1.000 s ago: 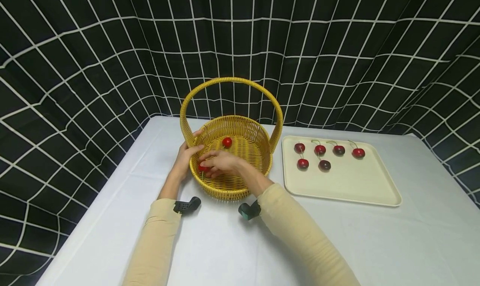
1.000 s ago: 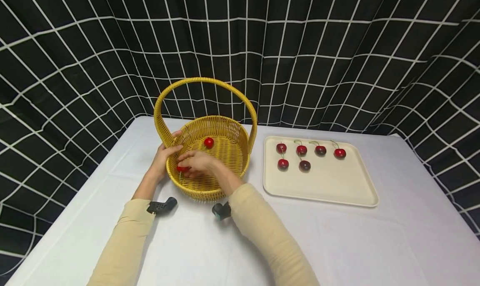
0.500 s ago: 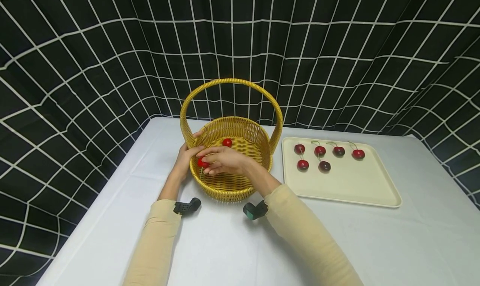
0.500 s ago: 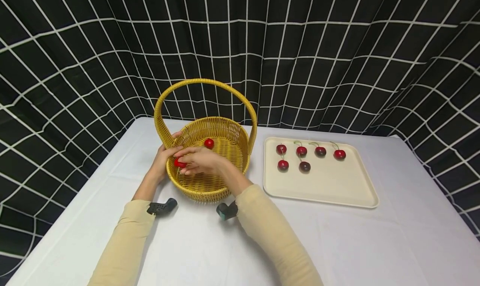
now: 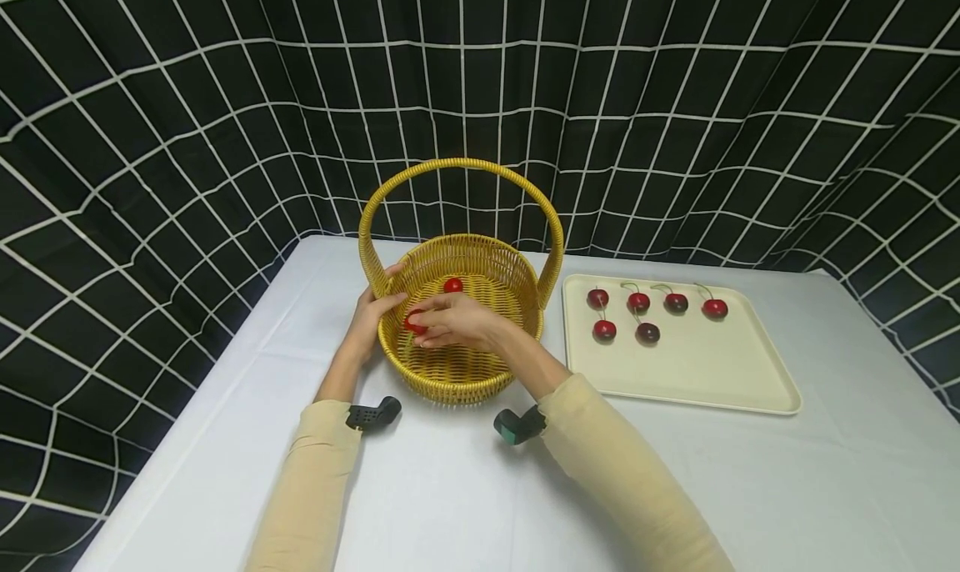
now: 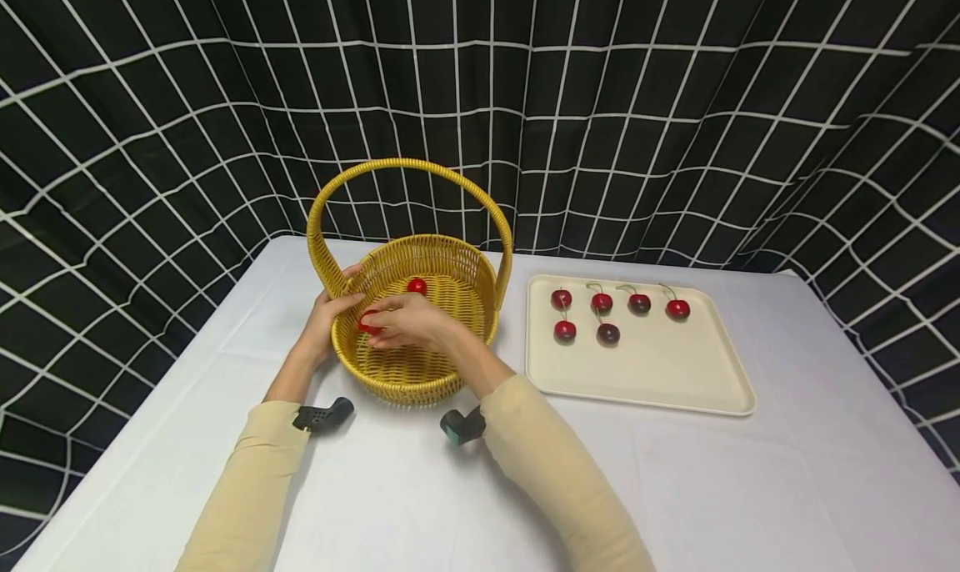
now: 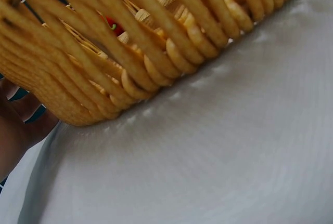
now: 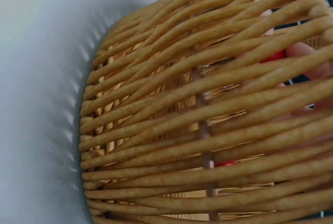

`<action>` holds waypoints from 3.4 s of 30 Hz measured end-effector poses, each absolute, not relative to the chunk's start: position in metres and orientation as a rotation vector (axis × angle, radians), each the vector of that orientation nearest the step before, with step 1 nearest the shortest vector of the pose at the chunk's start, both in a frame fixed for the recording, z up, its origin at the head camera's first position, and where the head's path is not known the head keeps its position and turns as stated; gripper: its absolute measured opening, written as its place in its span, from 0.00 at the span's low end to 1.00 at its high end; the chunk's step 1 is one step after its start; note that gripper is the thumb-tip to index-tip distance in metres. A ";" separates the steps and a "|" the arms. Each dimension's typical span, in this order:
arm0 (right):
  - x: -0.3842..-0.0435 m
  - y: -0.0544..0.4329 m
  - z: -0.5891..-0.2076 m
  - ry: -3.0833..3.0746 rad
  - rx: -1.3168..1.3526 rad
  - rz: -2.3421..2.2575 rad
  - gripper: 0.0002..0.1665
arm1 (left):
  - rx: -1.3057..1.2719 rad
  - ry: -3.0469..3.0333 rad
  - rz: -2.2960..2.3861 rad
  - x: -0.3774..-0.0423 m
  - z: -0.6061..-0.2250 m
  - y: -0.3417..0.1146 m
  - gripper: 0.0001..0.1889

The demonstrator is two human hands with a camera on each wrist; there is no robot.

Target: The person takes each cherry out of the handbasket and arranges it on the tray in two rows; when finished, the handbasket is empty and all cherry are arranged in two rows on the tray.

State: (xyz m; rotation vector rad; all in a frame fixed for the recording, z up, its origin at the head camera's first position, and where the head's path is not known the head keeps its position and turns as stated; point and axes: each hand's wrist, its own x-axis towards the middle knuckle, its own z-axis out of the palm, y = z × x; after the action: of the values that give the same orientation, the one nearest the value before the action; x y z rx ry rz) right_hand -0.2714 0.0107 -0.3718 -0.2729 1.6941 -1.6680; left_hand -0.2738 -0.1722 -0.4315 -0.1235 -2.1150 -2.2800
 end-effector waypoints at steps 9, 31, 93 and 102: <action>-0.268 0.025 -0.364 1.738 -0.356 -1.694 0.23 | -0.089 -2.121 -2.281 -0.274 -0.431 -0.172 0.28; -0.262 0.047 -0.368 1.594 -0.327 -1.818 0.26 | -0.092 -2.104 -2.278 -0.271 -0.430 -0.170 0.28; -0.228 0.201 -0.368 1.784 -0.251 -1.983 0.19 | -0.068 -2.113 -2.305 -0.273 -0.431 -0.172 0.29; -0.234 0.228 -0.371 1.732 -0.267 -2.088 0.13 | -0.060 -2.119 -2.276 -0.271 -0.430 -0.172 0.29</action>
State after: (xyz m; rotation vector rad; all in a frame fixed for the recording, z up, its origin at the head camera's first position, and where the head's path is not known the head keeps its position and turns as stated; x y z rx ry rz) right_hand -0.2341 0.2279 -0.3711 -0.2670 1.7317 -2.0879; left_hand -0.2707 -0.1720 -0.4296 -0.0599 -2.1188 -2.2762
